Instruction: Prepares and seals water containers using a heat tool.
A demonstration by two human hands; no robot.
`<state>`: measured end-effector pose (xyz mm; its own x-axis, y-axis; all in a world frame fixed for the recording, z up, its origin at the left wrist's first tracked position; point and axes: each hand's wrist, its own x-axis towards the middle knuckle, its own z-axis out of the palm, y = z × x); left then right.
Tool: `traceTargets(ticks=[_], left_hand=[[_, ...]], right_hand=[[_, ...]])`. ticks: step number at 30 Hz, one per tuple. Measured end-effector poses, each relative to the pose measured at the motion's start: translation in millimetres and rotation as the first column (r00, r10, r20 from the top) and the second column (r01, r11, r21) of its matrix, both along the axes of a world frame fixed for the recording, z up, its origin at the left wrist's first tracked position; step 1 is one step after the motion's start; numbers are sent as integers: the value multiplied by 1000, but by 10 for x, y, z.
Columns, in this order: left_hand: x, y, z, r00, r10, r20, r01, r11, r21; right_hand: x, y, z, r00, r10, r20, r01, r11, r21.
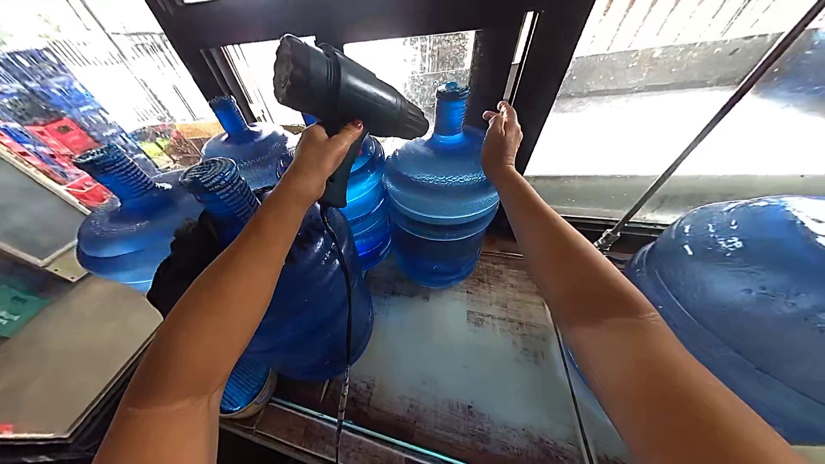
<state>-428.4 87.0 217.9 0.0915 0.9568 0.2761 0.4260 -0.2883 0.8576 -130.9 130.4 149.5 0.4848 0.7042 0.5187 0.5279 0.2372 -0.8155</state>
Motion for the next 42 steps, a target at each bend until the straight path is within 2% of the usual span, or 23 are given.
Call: traceTargets(ticks=[6,10,14,16,20,22,25,27,29,31,33,36,39,40,42], left_hand=[[-42,-60,13,991,-16,135,32,992,-123],[-60,-25,2,974,-18,227,25,999,-24],[-97,31,-11,954,-49,297,39,998,39],[-109,14,30,938,-63,342,48,998,50],[-147,-29,109,927,-42,373,11,996,85],[-177,-38,129,915,-36,402,-6,995,102],[-209,-112,198,892,-28,452,-21,994,103],[-227,-159,238,896,-18,444,-38,993,116],[-241,-165,248,918,-19,396,-47,987,156],[-243,-138,238,948,-12,318,-59,976,211],[-254,-95,223,972,-4,233,-56,966,251],[-252,-59,187,994,3,106,-29,970,242],[-230,-60,158,999,-14,50,4,980,201],[-222,-60,151,999,-15,34,9,982,188],[-202,-48,126,1000,-15,9,14,985,169]], right_hand=[[-12,22,-9,999,-33,23,33,999,-9],[-28,15,-4,997,-61,50,62,998,-10],[-138,-32,-4,974,-83,213,93,995,-36],[-285,-82,20,969,-53,243,72,995,-68],[-640,24,210,989,-29,148,50,989,-141],[-784,197,324,992,-110,58,119,973,-198],[-836,399,392,975,-221,34,222,944,-245],[-691,476,335,990,-144,4,142,975,-170],[-453,478,252,994,96,-43,-98,994,-42],[-215,448,245,928,370,-50,-371,929,-10],[-109,446,261,878,473,-65,-476,878,-42],[-117,371,257,886,462,-46,-464,881,-90],[-188,115,258,917,397,39,-382,903,-194],[-193,45,205,931,360,62,-348,926,-149],[-133,45,57,964,262,41,-264,963,59]])
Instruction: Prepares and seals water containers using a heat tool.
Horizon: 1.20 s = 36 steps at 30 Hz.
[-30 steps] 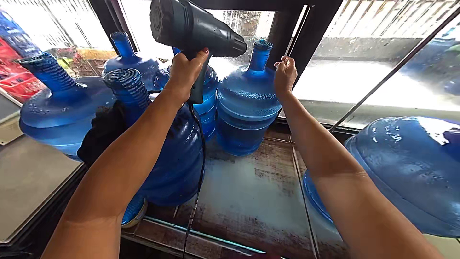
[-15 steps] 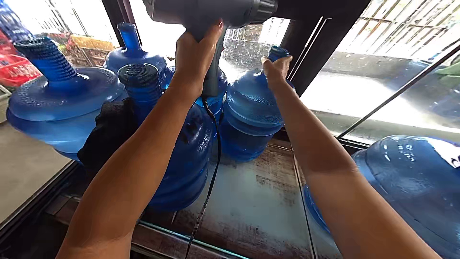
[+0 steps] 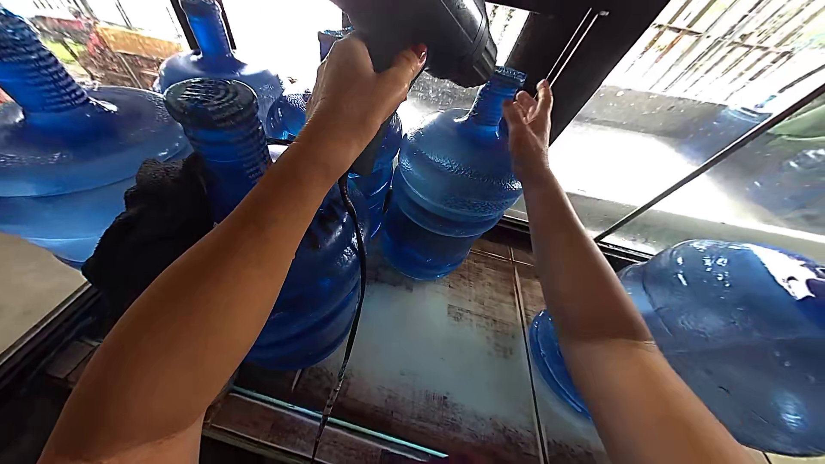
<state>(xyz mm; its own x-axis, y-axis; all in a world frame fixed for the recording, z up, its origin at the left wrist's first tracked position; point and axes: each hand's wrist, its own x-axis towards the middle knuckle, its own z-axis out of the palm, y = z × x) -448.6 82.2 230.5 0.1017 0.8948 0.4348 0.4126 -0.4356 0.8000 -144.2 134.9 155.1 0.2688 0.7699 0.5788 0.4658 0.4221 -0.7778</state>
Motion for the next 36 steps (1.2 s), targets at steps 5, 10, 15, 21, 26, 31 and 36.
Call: traceTargets(ticks=[5,10,15,21,26,31,36], left_hand=[[12,4,-43,1000,6,-15,-7,999,-39],[39,-2,-76,999,4,-44,-9,993,-117],[71,-77,-66,999,-42,-30,42,999,10],[131,-94,-122,996,-68,-55,74,990,116],[134,-72,-134,993,-66,-102,71,996,48],[107,-71,-114,986,-28,-167,27,1000,-7],[79,-8,-117,986,20,-166,-32,997,-67]], right_hand=[[42,85,-87,979,-97,-180,124,982,144],[38,97,-115,951,-158,-266,217,954,206],[10,78,-104,926,-198,-323,272,940,203],[-20,71,-93,910,-212,-355,303,926,224],[-13,80,-104,911,-229,-342,312,927,210],[-24,72,-101,909,-244,-337,321,927,193],[-9,94,-103,913,-265,-309,331,925,184]])
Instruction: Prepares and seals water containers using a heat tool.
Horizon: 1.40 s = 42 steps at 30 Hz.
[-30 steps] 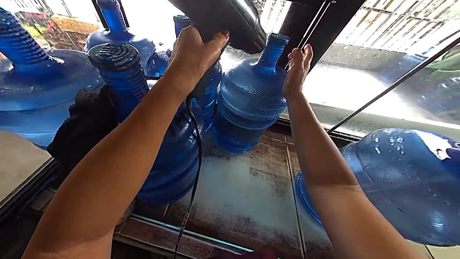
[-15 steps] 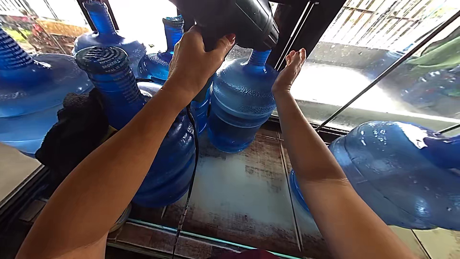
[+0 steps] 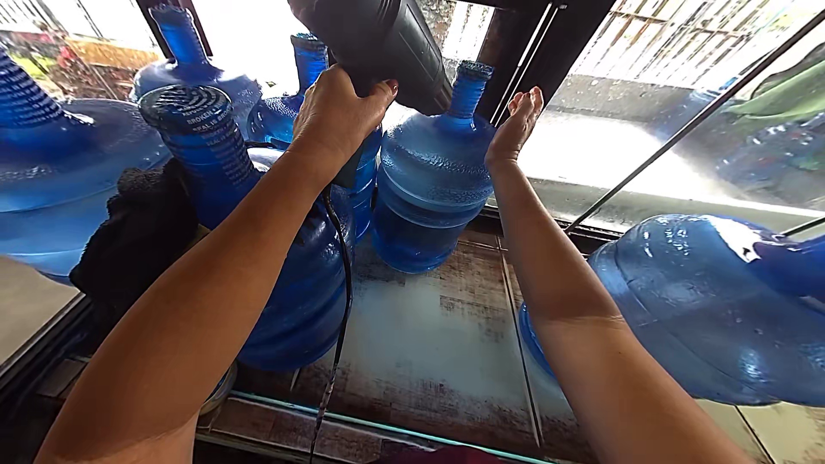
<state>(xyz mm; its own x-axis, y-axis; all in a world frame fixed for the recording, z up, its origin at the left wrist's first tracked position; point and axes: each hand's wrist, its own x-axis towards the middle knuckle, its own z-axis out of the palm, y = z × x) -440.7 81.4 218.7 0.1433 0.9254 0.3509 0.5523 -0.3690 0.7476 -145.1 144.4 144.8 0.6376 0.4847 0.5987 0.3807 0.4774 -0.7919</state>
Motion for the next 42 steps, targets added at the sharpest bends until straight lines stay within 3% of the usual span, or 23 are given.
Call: traceTargets(ticks=[5,8,11,14,16,18,20,22,25,28,31,35,42], left_hand=[[-13,-7,34,989,39,144,-51,996,75],[-46,-12,72,968,44,247,-82,986,144],[-77,-4,106,949,47,313,-106,979,176],[-83,2,131,926,44,375,-120,976,181],[-93,-11,152,918,28,397,-107,978,177],[-96,-33,168,917,19,397,-92,982,166],[-87,-37,173,925,16,379,-85,983,166],[-87,-34,179,937,19,349,-83,982,170],[-103,-14,169,953,21,302,-75,983,167],[-106,43,129,961,4,278,-53,984,169],[-106,80,98,959,-25,283,-14,991,136],[-88,76,88,969,-22,246,1,996,89],[-75,60,72,979,-24,201,14,999,52]], right_hand=[[-54,-64,33,973,-5,230,41,988,-152],[-201,-110,134,922,116,371,23,937,-349],[-432,24,270,929,107,353,76,880,-469],[-575,292,347,967,-45,249,166,856,-490],[-567,337,359,964,-55,260,183,848,-498],[-397,338,296,958,65,278,63,901,-429],[-131,338,232,917,309,251,-210,911,-354],[23,312,264,832,526,177,-449,825,-342],[94,329,312,784,615,84,-547,748,-376],[95,277,313,787,602,137,-507,756,-413],[11,64,291,812,527,251,-351,785,-510],[19,-15,78,899,315,304,-218,924,-312],[4,-35,69,973,155,173,-122,974,-188]])
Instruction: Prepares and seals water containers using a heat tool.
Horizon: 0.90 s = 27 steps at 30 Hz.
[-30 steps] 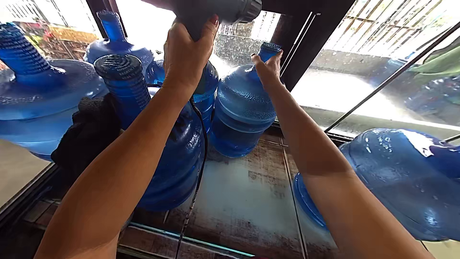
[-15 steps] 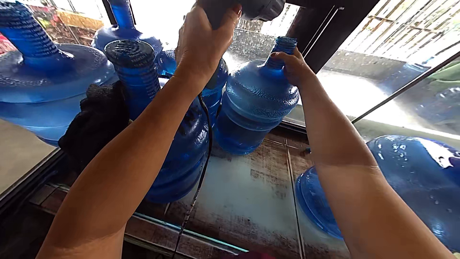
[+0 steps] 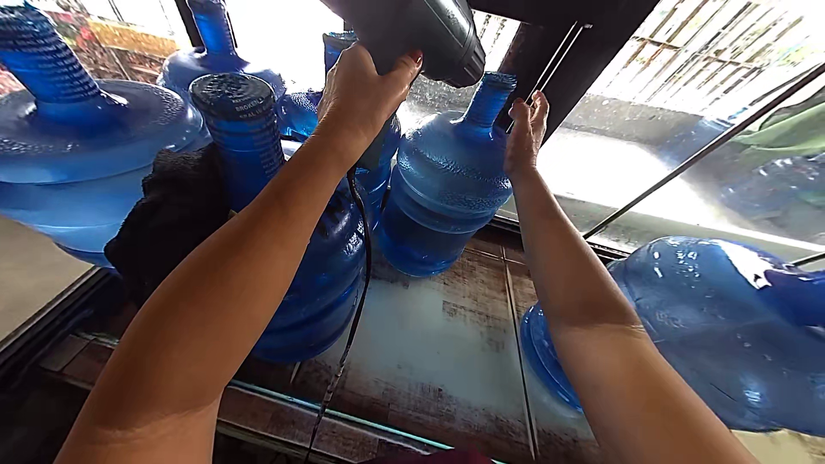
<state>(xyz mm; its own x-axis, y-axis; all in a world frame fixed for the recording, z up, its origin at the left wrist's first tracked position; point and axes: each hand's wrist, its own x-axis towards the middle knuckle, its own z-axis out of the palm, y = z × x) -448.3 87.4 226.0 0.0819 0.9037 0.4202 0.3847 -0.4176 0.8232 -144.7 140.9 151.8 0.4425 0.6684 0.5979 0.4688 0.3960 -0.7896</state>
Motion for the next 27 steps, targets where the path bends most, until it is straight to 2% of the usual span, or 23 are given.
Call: traceTargets(ticks=[10,13,16,18,20,22,25,27], left_hand=[[31,41,-52,997,1,-73,-11,991,-133],[38,25,-47,997,-2,-73,-10,988,-152],[35,32,-40,1000,6,-6,-7,995,-100],[15,60,-27,998,25,59,-22,999,-37],[-22,83,7,992,32,125,-34,999,8],[-43,88,34,982,41,187,-48,998,34],[-61,35,98,963,70,262,-76,997,13],[-65,16,122,949,79,304,-83,997,-2]], right_hand=[[32,42,-12,999,-37,-27,38,999,14],[40,40,-15,998,-58,10,58,998,6],[-38,-18,1,983,-70,172,81,995,-54],[-146,-24,49,968,-22,250,63,985,-160],[-345,21,151,969,-39,244,107,956,-272],[-513,125,233,966,-141,217,209,919,-334],[-605,293,262,925,-289,246,361,871,-333],[-550,277,272,929,-238,283,329,883,-335]])
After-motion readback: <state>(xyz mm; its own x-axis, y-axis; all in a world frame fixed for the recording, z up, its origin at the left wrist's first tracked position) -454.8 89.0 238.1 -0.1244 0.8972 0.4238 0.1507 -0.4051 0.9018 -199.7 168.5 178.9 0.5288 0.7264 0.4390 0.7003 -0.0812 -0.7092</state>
